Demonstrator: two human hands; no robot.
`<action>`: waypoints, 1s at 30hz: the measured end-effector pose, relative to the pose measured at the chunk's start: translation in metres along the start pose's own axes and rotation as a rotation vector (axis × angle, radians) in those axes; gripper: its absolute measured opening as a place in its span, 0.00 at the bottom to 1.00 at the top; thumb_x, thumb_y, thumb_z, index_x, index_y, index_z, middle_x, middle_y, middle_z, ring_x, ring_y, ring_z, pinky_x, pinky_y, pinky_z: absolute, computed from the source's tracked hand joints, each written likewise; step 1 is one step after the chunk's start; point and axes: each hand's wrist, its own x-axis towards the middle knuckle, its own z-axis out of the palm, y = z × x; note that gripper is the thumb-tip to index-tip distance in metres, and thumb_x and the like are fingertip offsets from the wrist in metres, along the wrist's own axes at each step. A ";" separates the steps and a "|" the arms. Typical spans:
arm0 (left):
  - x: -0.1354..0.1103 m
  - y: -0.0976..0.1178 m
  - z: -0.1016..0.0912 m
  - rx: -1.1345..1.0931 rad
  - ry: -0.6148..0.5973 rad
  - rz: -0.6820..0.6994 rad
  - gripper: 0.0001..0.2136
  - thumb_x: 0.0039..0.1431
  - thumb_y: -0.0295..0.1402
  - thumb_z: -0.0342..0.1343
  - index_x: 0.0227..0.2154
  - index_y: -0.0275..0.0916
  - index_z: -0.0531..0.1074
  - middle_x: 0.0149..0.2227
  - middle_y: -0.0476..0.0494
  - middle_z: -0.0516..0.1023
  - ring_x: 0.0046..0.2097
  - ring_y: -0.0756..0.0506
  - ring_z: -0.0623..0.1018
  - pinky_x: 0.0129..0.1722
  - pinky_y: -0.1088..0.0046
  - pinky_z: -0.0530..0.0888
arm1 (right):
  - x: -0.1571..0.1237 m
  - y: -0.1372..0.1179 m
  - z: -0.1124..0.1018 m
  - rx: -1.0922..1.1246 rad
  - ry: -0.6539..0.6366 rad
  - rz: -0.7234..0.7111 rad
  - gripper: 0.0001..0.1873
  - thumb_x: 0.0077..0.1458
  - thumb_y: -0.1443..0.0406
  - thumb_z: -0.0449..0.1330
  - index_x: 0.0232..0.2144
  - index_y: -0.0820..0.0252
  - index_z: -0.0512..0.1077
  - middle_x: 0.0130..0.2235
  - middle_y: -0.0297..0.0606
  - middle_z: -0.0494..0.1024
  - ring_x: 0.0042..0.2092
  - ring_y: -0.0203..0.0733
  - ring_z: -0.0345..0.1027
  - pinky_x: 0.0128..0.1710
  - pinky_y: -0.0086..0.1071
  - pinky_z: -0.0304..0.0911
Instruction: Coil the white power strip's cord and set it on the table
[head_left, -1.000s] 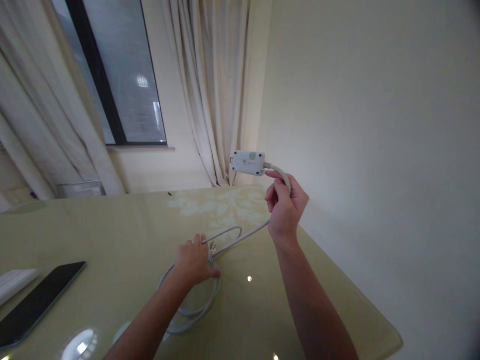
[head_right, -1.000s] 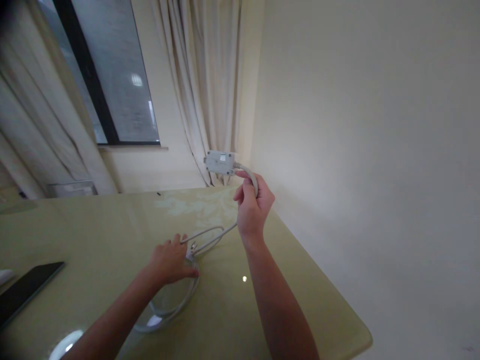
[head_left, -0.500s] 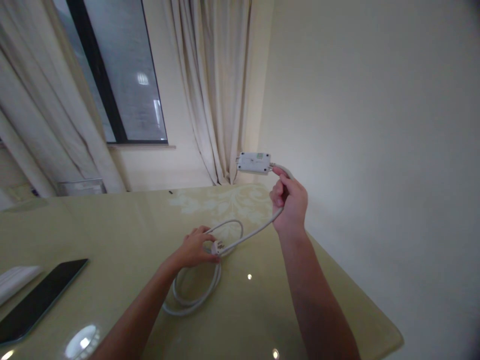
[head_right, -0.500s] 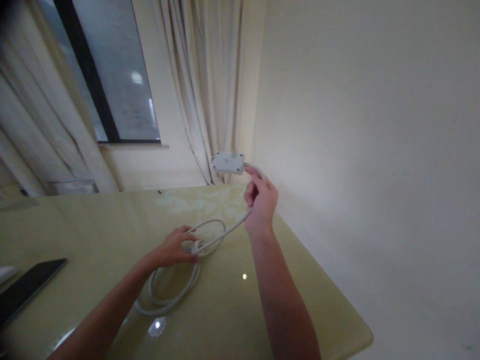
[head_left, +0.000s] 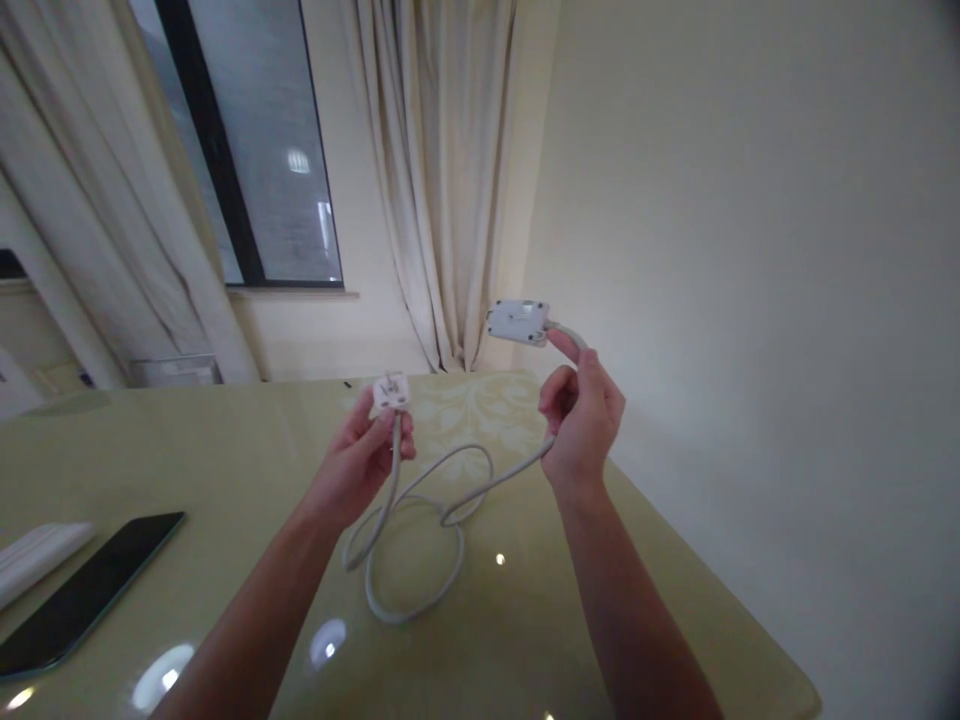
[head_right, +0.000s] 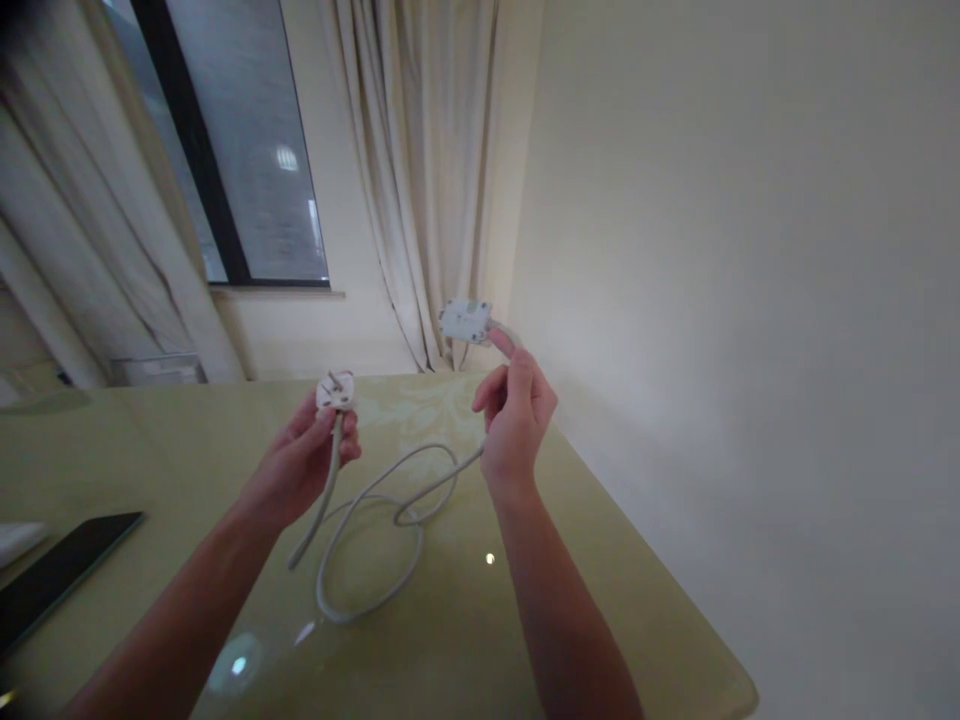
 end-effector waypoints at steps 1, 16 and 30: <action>-0.002 0.005 0.008 -0.062 0.035 0.025 0.15 0.61 0.39 0.69 0.49 0.46 0.74 0.34 0.53 0.74 0.27 0.56 0.70 0.27 0.82 0.70 | -0.008 0.001 0.005 0.004 -0.030 0.007 0.23 0.69 0.50 0.55 0.49 0.60 0.82 0.18 0.26 0.66 0.17 0.30 0.44 0.15 0.28 0.36; -0.018 0.016 0.060 -0.067 0.352 0.115 0.21 0.57 0.52 0.68 0.28 0.36 0.76 0.34 0.41 0.82 0.36 0.46 0.80 0.33 0.73 0.78 | -0.098 0.035 0.039 -0.141 -0.533 -0.084 0.21 0.76 0.58 0.47 0.58 0.58 0.74 0.31 0.34 0.76 0.31 0.36 0.69 0.36 0.31 0.67; -0.023 0.051 0.059 -0.245 0.631 0.234 0.05 0.61 0.25 0.62 0.33 0.39 0.71 0.37 0.50 0.79 0.30 0.52 0.78 0.30 0.77 0.79 | -0.116 0.044 0.045 0.030 -0.928 0.430 0.21 0.66 0.48 0.61 0.50 0.54 0.67 0.33 0.31 0.76 0.32 0.38 0.70 0.34 0.31 0.65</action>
